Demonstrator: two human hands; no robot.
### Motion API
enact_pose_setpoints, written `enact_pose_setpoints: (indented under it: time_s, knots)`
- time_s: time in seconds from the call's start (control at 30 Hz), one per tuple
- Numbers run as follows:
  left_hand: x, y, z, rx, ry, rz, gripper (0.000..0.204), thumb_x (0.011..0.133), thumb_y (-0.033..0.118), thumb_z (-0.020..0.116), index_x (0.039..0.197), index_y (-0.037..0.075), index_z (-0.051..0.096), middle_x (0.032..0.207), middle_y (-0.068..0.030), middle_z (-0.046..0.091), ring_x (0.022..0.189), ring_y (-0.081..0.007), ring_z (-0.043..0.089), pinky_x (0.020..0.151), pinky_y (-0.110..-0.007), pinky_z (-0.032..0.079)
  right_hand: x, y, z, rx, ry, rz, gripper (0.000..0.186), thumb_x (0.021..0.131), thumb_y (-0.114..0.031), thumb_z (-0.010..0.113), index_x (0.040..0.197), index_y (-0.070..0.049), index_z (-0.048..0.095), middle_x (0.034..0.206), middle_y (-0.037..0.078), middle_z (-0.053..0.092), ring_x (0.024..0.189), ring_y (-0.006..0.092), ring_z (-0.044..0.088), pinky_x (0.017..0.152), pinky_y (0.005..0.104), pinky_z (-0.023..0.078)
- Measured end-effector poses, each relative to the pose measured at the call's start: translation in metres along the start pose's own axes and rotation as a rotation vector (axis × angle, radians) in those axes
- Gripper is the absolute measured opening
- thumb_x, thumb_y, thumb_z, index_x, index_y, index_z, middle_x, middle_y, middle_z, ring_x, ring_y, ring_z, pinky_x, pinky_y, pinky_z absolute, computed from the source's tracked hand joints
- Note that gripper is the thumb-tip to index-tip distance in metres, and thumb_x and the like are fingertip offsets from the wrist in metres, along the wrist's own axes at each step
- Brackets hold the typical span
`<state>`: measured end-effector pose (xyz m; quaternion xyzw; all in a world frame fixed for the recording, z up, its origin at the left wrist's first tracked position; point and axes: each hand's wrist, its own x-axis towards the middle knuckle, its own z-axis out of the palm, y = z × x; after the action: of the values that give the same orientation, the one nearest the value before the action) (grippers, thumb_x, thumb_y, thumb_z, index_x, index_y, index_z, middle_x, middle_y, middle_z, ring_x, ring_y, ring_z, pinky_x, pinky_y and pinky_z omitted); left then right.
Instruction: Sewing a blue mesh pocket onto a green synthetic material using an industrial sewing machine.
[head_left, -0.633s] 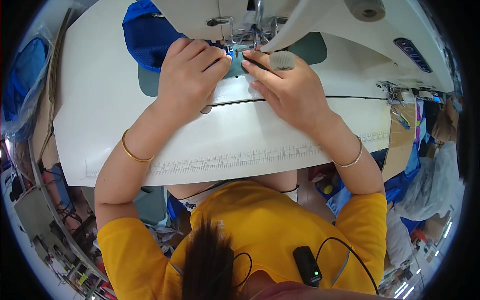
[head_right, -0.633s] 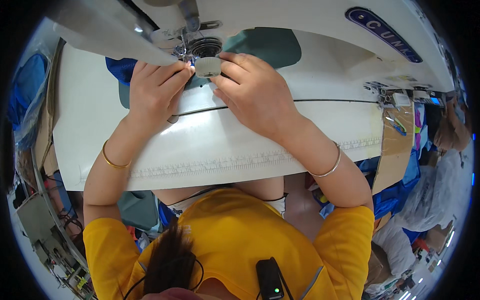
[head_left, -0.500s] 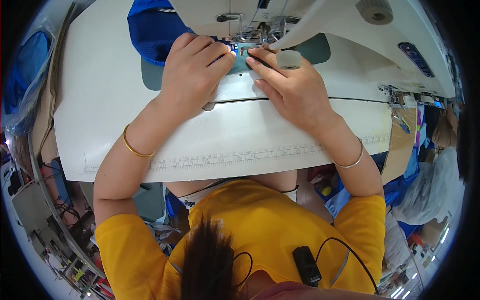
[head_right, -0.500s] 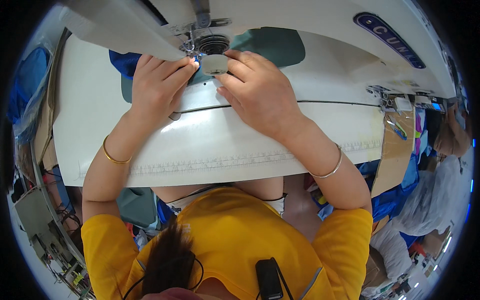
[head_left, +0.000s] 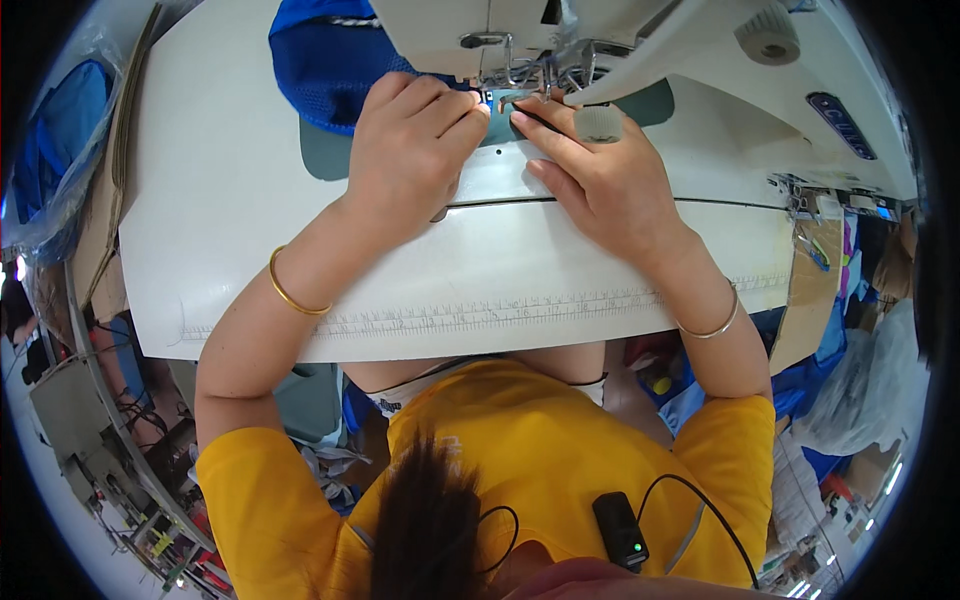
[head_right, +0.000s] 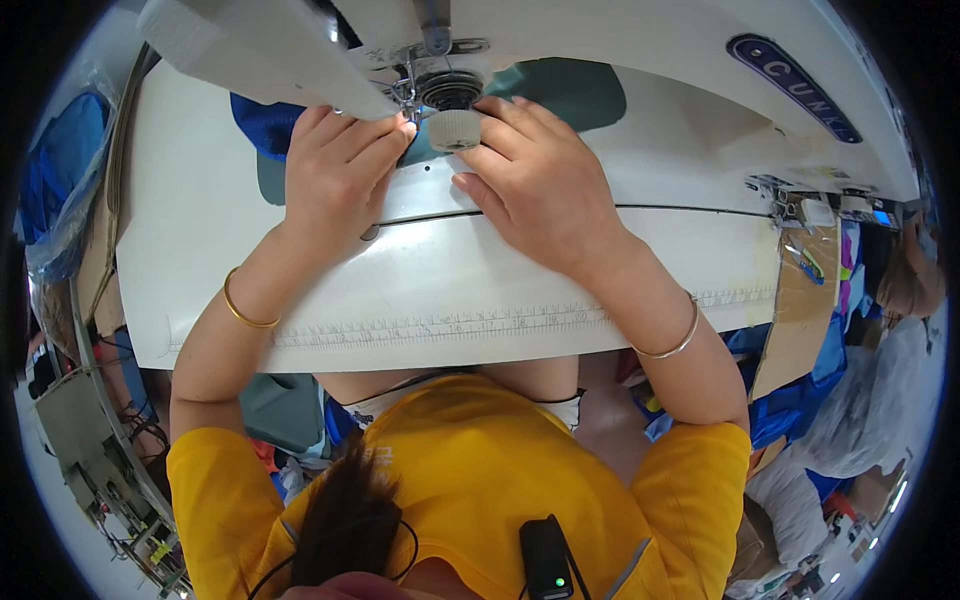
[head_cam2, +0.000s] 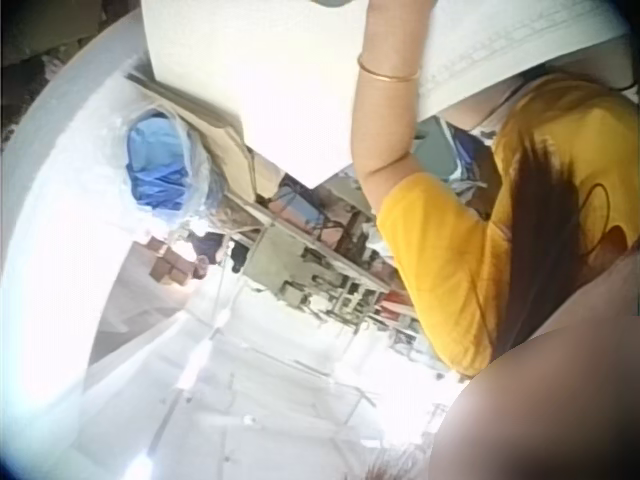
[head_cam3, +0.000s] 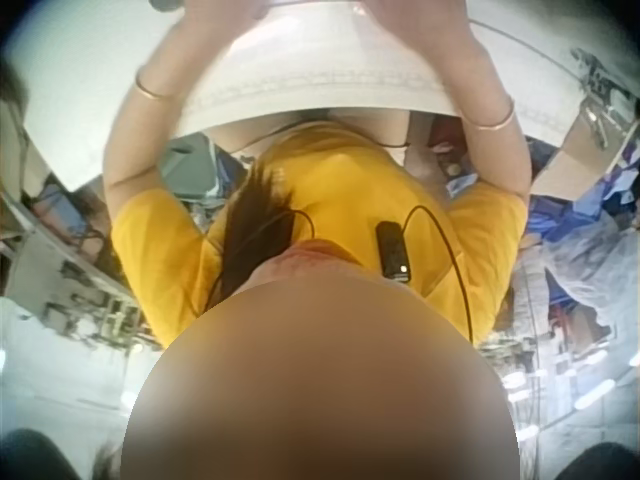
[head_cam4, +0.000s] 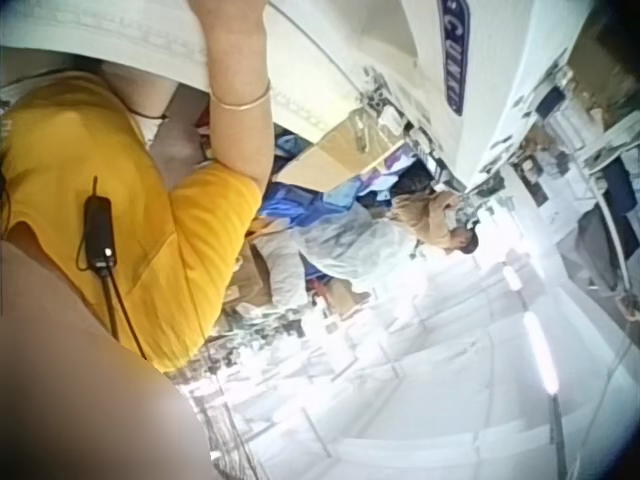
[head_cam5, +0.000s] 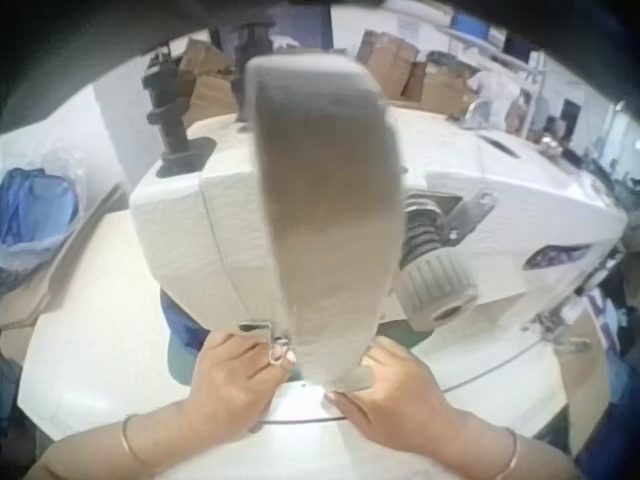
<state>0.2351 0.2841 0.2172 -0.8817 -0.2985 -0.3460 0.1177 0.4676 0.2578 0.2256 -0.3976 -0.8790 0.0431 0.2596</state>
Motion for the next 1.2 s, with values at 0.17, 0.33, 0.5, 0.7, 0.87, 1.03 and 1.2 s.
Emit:
enact_pose_setpoints:
  time_s: [0.17, 0.33, 0.5, 0.7, 0.87, 1.03, 1.2]
  knots:
    - [-0.001, 0.001, 0.0, -0.033, -0.007, -0.04, 0.018, 0.076, 0.003, 0.071, 0.094, 0.003, 0.07, 0.095, -0.006, 0.071, 0.088, -0.0219, 0.065, 0.08, -0.037, 0.047, 0.0, 0.0, -0.004, -0.02, -0.029, 0.019, 0.019, 0.091, -0.022, 0.073, 0.098, -0.004, 0.071, 0.123, 0.01, 0.069, 0.127, 0.0292, 0.059, 0.112, 0.0472, 0.045]
    - [-0.001, 0.008, -0.002, -0.006, -0.061, -0.074, 0.02, 0.077, 0.003, 0.072, 0.097, 0.002, 0.07, 0.099, -0.0078, 0.072, 0.092, -0.0231, 0.066, 0.081, -0.038, 0.047, -0.001, 0.0, -0.006, -0.035, -0.031, 0.031, 0.022, 0.091, -0.024, 0.073, 0.099, -0.004, 0.071, 0.127, 0.009, 0.069, 0.131, 0.0277, 0.057, 0.114, 0.0476, 0.043]
    - [0.002, 0.014, -0.005, -0.015, -0.084, -0.073, 0.022, 0.079, 0.005, 0.074, 0.1, 0.0, 0.071, 0.1, -0.0091, 0.072, 0.094, -0.0238, 0.065, 0.082, -0.038, 0.046, -0.002, 0.002, -0.004, -0.061, -0.009, 0.032, 0.026, 0.091, -0.027, 0.073, 0.106, -0.005, 0.073, 0.129, 0.006, 0.068, 0.134, 0.0262, 0.054, 0.116, 0.0469, 0.04]
    - [0.003, 0.013, -0.005, 0.007, -0.1, -0.074, 0.023, 0.079, 0.008, 0.076, 0.1, 0.0, 0.071, 0.101, -0.0104, 0.072, 0.094, -0.0246, 0.065, 0.083, -0.038, 0.046, -0.004, 0.004, -0.002, -0.084, 0.015, 0.04, 0.036, 0.093, -0.03, 0.071, 0.122, -0.007, 0.072, 0.135, 0.001, 0.066, 0.136, 0.0255, 0.052, 0.119, 0.0466, 0.037]
    - [0.005, 0.011, -0.009, 0.01, -0.092, -0.058, 0.024, 0.079, 0.011, 0.077, 0.1, 0.0, 0.072, 0.098, -0.0103, 0.073, 0.09, -0.0256, 0.066, 0.083, -0.038, 0.046, -0.006, 0.006, 0.003, -0.104, 0.056, 0.006, 0.04, 0.094, -0.031, 0.07, 0.127, -0.008, 0.07, 0.137, 0.001, 0.065, 0.136, 0.0254, 0.052, 0.119, 0.0463, 0.036]
    - [0.023, -0.011, -0.032, -0.019, -0.175, -0.149, 0.009, 0.08, 0.011, 0.077, 0.085, 0.004, 0.074, 0.087, -0.0096, 0.074, 0.088, -0.0273, 0.067, 0.084, -0.04, 0.047, -0.009, 0.01, 0.005, -0.145, 0.032, -0.005, 0.042, 0.095, -0.032, 0.068, 0.13, -0.009, 0.069, 0.138, 0.003, 0.064, 0.136, 0.0257, 0.052, 0.12, 0.0454, 0.035]
    - [0.045, -0.053, -0.052, -0.13, -0.466, -0.188, 0.018, 0.086, 0.012, 0.073, 0.1, 0.002, 0.078, 0.084, -0.0166, 0.073, 0.078, -0.0343, 0.068, 0.075, -0.039, 0.054, -0.007, 0.007, 0.005, -0.166, 0.021, -0.028, 0.043, 0.097, -0.033, 0.067, 0.132, -0.01, 0.068, 0.139, 0.003, 0.065, 0.137, 0.0255, 0.051, 0.12, 0.0442, 0.034]
